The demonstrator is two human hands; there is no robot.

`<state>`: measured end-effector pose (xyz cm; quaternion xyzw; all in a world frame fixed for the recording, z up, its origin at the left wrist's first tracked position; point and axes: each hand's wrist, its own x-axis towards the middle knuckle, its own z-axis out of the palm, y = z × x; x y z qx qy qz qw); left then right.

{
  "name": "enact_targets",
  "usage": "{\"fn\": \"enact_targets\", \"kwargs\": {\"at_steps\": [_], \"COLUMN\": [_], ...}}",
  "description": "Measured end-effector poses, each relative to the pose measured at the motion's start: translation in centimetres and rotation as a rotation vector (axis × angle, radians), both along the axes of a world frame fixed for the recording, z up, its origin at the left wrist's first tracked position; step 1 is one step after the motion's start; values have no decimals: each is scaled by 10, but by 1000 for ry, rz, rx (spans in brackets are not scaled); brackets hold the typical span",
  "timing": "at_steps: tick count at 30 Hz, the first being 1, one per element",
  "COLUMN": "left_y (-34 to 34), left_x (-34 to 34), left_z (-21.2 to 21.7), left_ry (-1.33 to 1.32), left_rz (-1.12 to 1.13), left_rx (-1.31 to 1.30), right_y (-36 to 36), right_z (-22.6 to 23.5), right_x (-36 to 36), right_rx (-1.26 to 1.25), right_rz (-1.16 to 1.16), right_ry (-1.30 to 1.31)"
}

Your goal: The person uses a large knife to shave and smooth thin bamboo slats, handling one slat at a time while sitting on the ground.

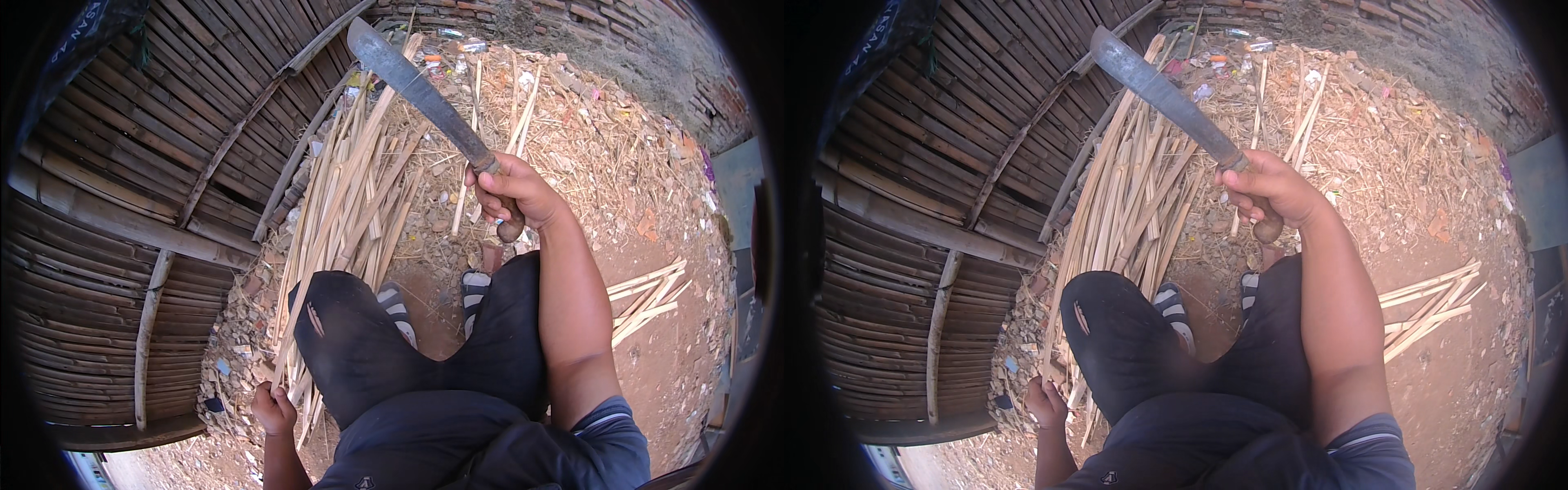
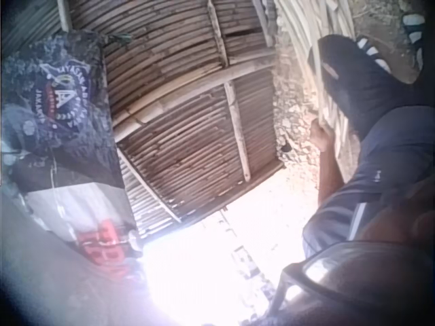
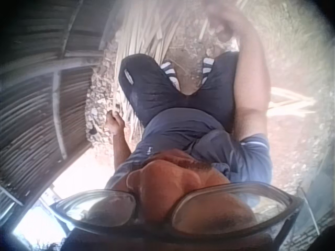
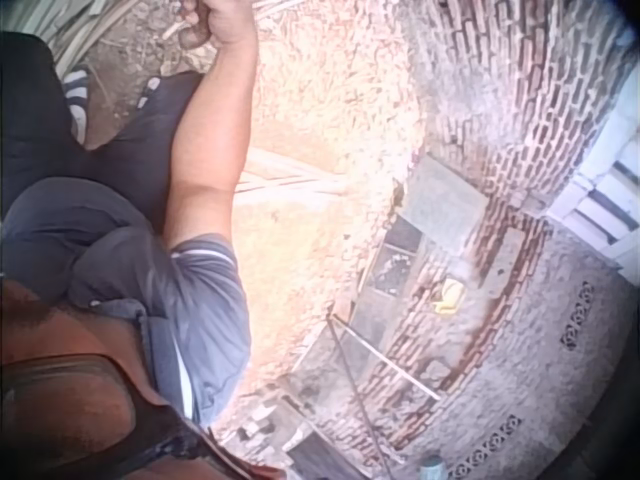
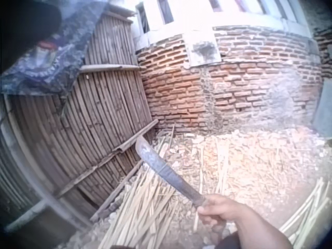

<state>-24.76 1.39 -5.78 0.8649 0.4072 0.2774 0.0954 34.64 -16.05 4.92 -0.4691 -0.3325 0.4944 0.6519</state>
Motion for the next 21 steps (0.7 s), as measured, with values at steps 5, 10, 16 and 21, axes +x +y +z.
{"fn": "enact_targets", "kwargs": {"at_steps": [5,10,16,21], "left_y": [-2,-1,-1,-1], "left_x": [7,8,4,6], "left_z": [7,5,2,2], "left_ry": [-29,-43,-25,-4], "left_rz": [2,11,0,-13], "left_rx": [-4,-6,0,29], "right_y": [5,14,6,-3], "right_z": [-2,4,3,-1], "right_x": [-7,-23,-13,4], "right_rx": [-33,-100,-52,40], "right_rz": [129,241,182,71], "right_ry": [-24,-52,-52,16]}}
